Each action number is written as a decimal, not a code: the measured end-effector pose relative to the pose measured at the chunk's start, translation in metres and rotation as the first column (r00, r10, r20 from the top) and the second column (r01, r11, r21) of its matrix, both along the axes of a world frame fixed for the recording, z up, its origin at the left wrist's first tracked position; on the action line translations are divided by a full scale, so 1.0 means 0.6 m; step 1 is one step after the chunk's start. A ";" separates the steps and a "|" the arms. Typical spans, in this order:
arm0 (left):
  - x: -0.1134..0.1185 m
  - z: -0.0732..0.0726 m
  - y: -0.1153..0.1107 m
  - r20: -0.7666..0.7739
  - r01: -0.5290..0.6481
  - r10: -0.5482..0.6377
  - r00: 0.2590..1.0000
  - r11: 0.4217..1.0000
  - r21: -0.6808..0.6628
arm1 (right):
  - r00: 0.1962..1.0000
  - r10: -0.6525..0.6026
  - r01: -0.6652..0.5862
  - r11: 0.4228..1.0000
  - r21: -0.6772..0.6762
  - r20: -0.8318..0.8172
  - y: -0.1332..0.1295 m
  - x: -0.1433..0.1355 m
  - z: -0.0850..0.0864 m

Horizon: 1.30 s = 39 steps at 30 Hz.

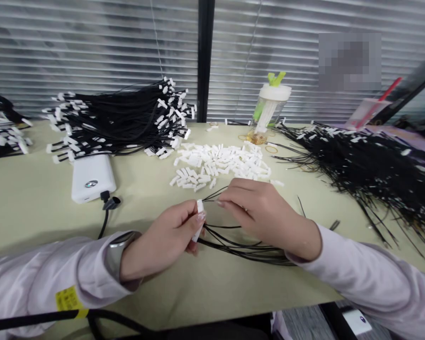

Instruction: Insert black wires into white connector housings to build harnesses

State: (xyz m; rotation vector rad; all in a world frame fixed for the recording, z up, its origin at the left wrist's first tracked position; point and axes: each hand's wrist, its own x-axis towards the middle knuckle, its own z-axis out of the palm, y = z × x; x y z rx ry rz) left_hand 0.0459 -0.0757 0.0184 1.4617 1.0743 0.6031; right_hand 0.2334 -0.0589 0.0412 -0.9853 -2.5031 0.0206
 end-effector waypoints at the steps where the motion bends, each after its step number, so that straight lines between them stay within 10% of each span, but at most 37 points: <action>1: 0.000 0.001 -0.001 -0.007 -0.001 0.001 1.000 1.000 0.002 | 1.000 -0.005 0.005 1.000 -0.008 0.019 -0.001 -0.002 0.000; 19: 0.002 0.006 -0.001 -0.058 0.072 -0.071 0.996 0.997 0.011 | 0.998 0.000 0.003 0.999 -0.049 0.063 0.000 -0.014 -0.004; 27: -0.002 -0.012 0.012 0.170 -0.148 0.155 0.973 0.987 -0.056 | 0.963 -0.268 0.268 0.963 0.001 0.009 0.014 0.058 0.056; 31: -0.001 -0.012 0.013 0.177 -0.170 0.176 0.968 0.984 -0.050 | 0.938 -0.036 0.150 0.938 -0.311 0.343 0.011 0.064 0.049; 39: 0.001 -0.006 0.010 0.079 -0.087 0.084 0.993 0.996 0.033 | 0.996 0.072 -0.047 0.929 -0.368 0.055 -0.001 -0.013 -0.002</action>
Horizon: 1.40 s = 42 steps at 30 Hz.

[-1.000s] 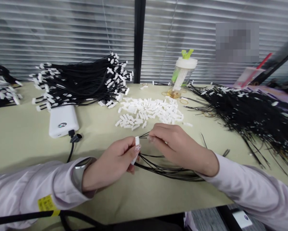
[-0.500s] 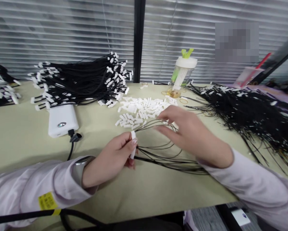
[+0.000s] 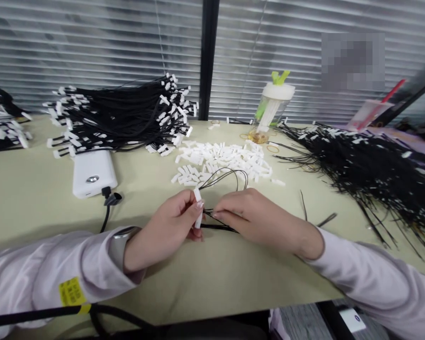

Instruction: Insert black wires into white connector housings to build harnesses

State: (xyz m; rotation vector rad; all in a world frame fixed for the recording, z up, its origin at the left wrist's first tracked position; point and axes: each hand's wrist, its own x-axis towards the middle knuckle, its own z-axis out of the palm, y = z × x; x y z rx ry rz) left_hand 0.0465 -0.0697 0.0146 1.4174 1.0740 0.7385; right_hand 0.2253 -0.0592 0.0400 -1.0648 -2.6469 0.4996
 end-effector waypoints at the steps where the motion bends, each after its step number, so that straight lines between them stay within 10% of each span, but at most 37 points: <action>1: 0.000 0.000 0.000 -0.014 0.004 -0.004 1.000 1.000 0.006 | 1.000 -0.007 0.008 1.000 0.008 -0.010 -0.001 -0.004 -0.002; 29: 0.003 0.007 -0.004 -0.076 0.032 -0.031 0.997 0.999 0.010 | 0.994 0.007 -0.021 0.992 0.128 0.111 -0.011 -0.011 -0.001; 35: 0.000 0.003 0.000 -0.031 0.020 -0.021 0.999 0.999 -0.043 | 0.947 -0.301 0.252 0.914 0.317 0.114 0.009 0.045 0.030; 39: -0.003 0.005 0.003 -0.015 0.024 -0.026 1.000 0.997 -0.078 | 0.730 -0.491 0.622 0.766 0.163 -0.475 0.046 0.104 0.061; 42: -0.003 0.009 0.003 -0.012 0.024 -0.025 1.000 0.995 -0.097 | 0.394 -0.403 0.600 0.793 -0.101 -0.826 0.073 0.129 0.075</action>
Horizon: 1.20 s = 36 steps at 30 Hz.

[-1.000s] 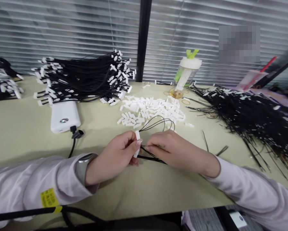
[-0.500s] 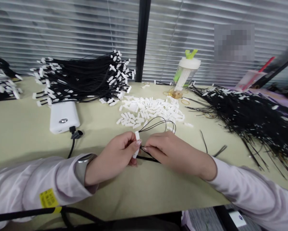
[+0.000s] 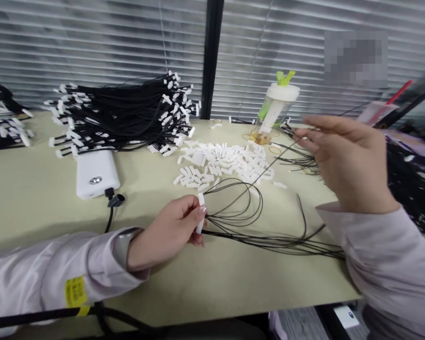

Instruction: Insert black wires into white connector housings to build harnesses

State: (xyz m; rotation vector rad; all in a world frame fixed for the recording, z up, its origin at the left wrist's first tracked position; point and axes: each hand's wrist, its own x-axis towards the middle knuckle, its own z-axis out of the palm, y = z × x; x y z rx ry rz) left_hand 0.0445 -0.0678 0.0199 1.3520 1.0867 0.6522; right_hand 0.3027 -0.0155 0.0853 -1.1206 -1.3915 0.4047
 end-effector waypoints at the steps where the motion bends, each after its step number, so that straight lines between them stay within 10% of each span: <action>1: 0.000 0.001 0.000 0.004 0.001 -0.001 1.000 1.000 -0.008 | 0.991 0.007 -0.003 0.999 0.035 -0.134 0.006 0.004 0.004; 5: 0.000 0.003 0.004 0.037 0.026 -0.024 0.999 0.998 -0.058 | 0.953 -0.022 0.014 0.999 -0.029 -0.301 0.005 -0.007 0.013; 9: -0.004 0.006 0.008 0.045 0.009 -0.004 0.999 0.994 -0.110 | 0.968 0.223 -0.181 0.935 -0.304 0.110 -0.016 -0.064 -0.002; 14: -0.013 0.014 0.005 0.072 -0.012 0.028 0.997 0.979 -0.203 | 0.753 0.491 -0.343 0.861 -0.376 0.438 -0.037 -0.145 -0.027; 36: -0.017 -0.005 0.003 -0.158 0.118 -0.105 0.982 0.990 0.074 | 0.588 0.386 -0.291 0.921 -0.259 0.711 -0.049 -0.145 -0.083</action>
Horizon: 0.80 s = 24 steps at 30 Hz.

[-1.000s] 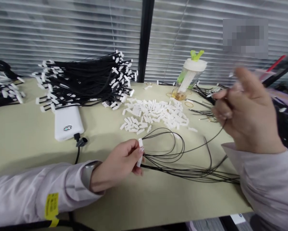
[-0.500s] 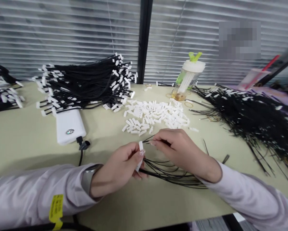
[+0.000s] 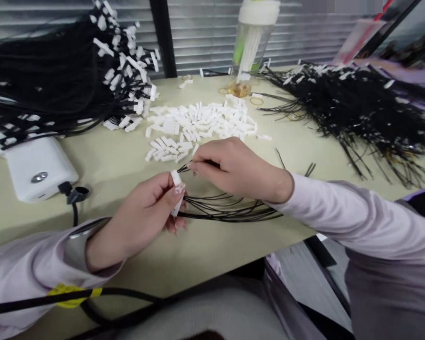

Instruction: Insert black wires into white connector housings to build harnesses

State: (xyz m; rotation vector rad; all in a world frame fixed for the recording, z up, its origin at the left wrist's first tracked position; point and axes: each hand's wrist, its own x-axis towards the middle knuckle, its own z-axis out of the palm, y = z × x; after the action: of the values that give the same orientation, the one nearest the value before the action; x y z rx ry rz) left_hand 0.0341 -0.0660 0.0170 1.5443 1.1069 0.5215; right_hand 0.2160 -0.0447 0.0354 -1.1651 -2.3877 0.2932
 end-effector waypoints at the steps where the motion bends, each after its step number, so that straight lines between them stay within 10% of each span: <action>1: 0.000 0.000 0.000 -0.011 0.005 -0.005 1.000 1.000 0.001 | 1.000 0.000 0.000 1.000 0.003 -0.004 -0.001 -0.001 0.000; 24: -0.005 0.004 -0.003 0.116 0.131 -0.124 0.985 0.990 -0.053 | 0.995 0.072 -0.068 0.996 0.065 -0.068 -0.014 -0.010 -0.003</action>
State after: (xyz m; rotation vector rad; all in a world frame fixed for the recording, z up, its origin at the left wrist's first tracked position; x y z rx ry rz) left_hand 0.0313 -0.0676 0.0194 1.5028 0.9232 0.4775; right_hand 0.2100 -0.0529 0.0335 -1.0280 -2.3621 0.2763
